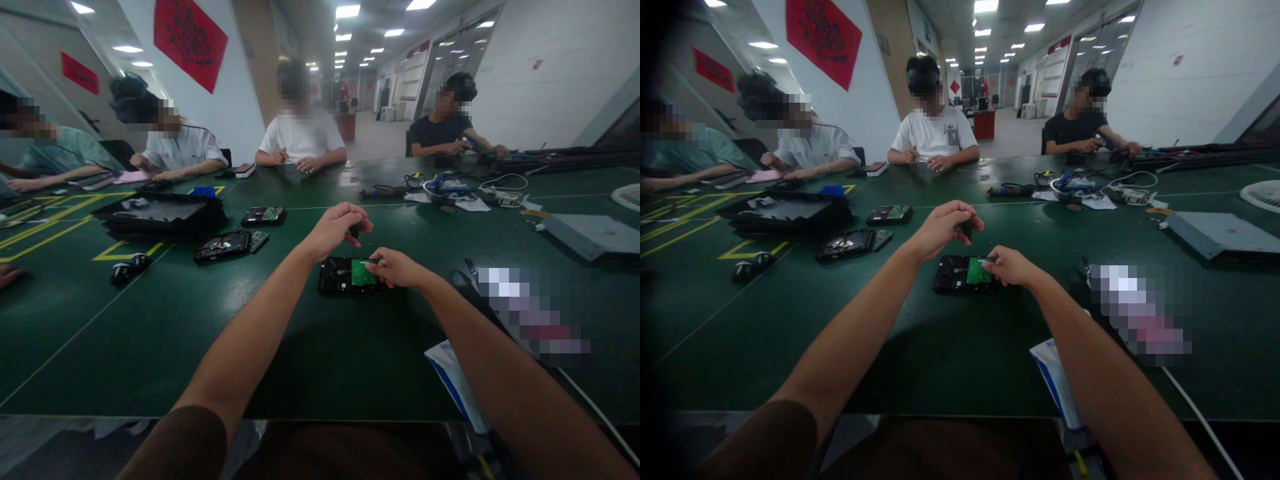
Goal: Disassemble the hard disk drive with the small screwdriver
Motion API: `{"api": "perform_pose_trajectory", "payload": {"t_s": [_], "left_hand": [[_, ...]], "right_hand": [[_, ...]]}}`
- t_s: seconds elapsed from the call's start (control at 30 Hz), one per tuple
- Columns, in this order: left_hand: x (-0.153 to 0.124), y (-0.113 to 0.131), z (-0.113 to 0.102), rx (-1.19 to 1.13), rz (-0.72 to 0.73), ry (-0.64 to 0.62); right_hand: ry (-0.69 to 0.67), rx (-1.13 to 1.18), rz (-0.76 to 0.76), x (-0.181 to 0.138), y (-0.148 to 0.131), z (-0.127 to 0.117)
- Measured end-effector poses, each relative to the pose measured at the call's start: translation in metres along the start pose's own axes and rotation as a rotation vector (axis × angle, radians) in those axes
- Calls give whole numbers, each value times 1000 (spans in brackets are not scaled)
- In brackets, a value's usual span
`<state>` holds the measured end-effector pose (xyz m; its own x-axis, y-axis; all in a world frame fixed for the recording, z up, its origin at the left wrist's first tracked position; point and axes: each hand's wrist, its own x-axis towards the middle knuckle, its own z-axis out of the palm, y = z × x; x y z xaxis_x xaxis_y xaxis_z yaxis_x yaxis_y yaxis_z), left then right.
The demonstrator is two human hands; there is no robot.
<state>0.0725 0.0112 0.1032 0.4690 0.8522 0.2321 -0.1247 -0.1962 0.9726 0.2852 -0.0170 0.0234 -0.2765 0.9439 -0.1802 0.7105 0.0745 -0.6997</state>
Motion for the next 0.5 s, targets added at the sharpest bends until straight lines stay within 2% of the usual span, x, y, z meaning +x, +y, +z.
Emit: {"api": "perform_pose_trajectory", "payload": {"t_s": [0.1, 0.27, 0.5], "left_hand": [[2, -1, -1, 15, 12, 28], [3, -3, -6, 127, 79, -2], [4, -8, -6, 166, 123, 125]], "right_hand": [[-4, -6, 4, 0, 0, -1], [-10, 6, 22, 1, 1, 0], [-13, 26, 21, 2, 3, 1]]}}
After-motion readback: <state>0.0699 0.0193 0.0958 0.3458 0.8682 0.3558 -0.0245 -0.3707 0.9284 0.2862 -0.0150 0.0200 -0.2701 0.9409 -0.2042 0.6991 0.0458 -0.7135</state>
